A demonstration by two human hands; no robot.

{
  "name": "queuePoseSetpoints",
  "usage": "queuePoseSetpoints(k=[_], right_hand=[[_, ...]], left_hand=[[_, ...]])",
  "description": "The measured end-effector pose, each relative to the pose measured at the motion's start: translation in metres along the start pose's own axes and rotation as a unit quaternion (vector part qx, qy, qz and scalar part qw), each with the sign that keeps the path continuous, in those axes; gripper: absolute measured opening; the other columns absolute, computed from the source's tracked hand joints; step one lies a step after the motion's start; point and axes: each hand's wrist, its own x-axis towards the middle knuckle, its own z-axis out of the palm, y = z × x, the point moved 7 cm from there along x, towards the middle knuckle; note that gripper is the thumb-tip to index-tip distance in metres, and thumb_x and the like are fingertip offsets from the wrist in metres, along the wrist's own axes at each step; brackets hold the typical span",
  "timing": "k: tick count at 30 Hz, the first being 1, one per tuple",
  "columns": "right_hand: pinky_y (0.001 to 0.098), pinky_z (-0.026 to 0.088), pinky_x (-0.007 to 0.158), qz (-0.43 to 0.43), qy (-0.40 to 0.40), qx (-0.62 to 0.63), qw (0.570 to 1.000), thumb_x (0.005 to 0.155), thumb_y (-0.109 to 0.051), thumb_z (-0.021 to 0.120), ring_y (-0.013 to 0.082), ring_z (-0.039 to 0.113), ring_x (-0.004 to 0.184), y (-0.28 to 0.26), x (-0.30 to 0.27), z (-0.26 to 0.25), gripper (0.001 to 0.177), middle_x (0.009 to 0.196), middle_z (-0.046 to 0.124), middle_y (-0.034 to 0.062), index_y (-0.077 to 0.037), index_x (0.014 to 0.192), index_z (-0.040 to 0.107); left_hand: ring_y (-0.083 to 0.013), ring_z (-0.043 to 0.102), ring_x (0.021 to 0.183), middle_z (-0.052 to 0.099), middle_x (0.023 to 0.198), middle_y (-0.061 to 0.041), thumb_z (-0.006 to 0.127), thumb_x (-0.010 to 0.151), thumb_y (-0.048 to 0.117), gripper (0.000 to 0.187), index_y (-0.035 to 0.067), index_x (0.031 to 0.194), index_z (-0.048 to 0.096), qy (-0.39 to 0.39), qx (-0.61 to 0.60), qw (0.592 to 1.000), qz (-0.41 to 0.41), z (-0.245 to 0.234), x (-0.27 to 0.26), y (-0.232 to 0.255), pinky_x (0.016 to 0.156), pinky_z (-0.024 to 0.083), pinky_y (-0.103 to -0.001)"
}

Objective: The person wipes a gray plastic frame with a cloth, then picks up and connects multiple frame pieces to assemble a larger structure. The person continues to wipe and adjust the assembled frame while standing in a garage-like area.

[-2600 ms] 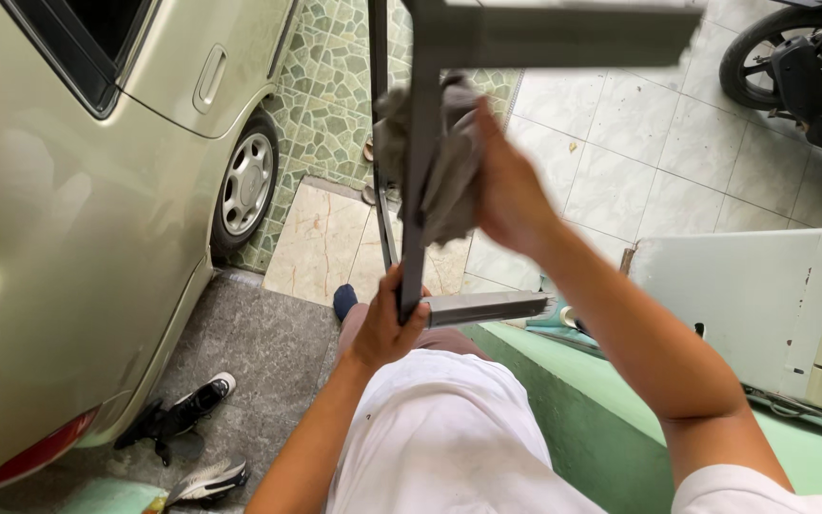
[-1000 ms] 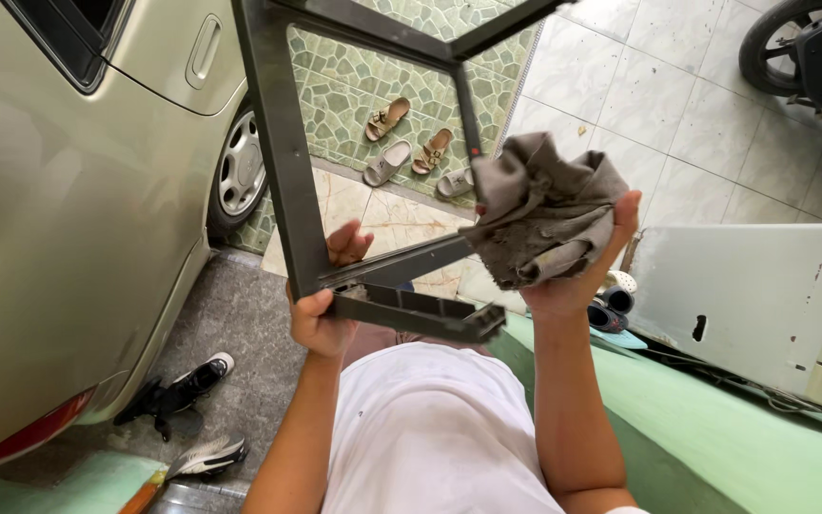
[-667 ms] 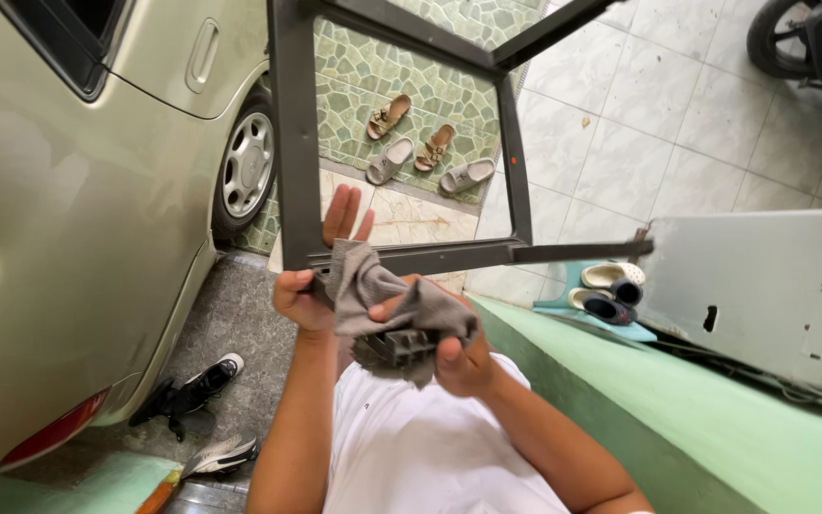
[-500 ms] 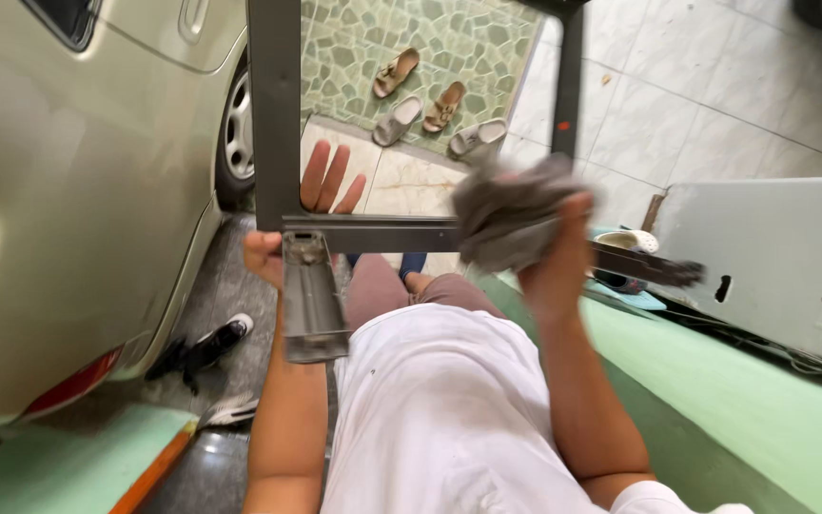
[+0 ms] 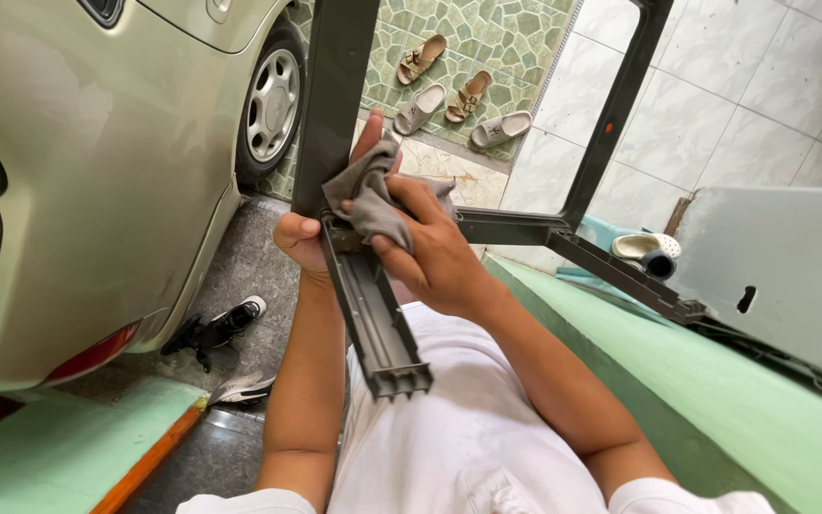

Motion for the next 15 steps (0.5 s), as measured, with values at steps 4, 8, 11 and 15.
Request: queuePoseSetpoints(k=[4,8,11,15], right_hand=[[0.0339,0.056,0.093,0.187,0.016,0.324,0.927,0.111,-0.023,0.055,0.0215,0.066,0.107,0.04,-0.014,-0.01,0.034,0.128,0.063,0.0145,-0.004,0.139,0.058],[0.0401,0.06,0.083,0.162,-0.012,0.482,0.861,0.1,-0.019,0.065,0.0273,0.071,0.1,0.024,-0.004,-0.026,0.034,0.118,0.066,0.0133,-0.012,0.13,0.05],[0.0416,0.05,0.103,-0.022,-0.131,0.126,0.983,0.099,-0.018,0.067,0.0293,0.063,0.116,-0.012,0.009,-0.024,0.022,0.125,0.067,0.0134,-0.004,0.114,0.074],[0.0414,0.049,0.099,0.034,-0.185,0.089,0.978,0.101,-0.022,0.068,0.0294,0.058,0.113,-0.002,0.021,-0.003,0.017,0.12,0.057,0.0165,-0.006,0.097,0.074]], left_hand=[[-0.0396,0.042,0.146,0.019,0.168,-0.033,0.061,0.069,0.018,0.108,0.001,0.168,0.02,-0.047,-0.035,0.998,-0.018,-0.001,-0.006,0.002,0.125,0.034,-0.045],[-0.0405,0.042,0.148,0.02,0.169,-0.03,0.061,0.068,0.017,0.105,-0.001,0.164,0.021,-0.019,-0.098,0.994,-0.044,0.006,-0.004,-0.007,0.129,0.032,-0.049],[-0.0377,0.043,0.15,0.024,0.164,-0.031,0.066,0.063,0.023,0.107,0.002,0.158,0.022,0.017,-0.106,0.993,-0.054,0.009,0.004,-0.012,0.129,0.032,-0.054],[-0.038,0.049,0.14,0.034,0.164,-0.032,0.059,0.076,0.029,0.102,-0.005,0.167,0.028,-0.03,0.064,0.995,-0.067,0.013,-0.001,-0.016,0.13,0.033,-0.046]])
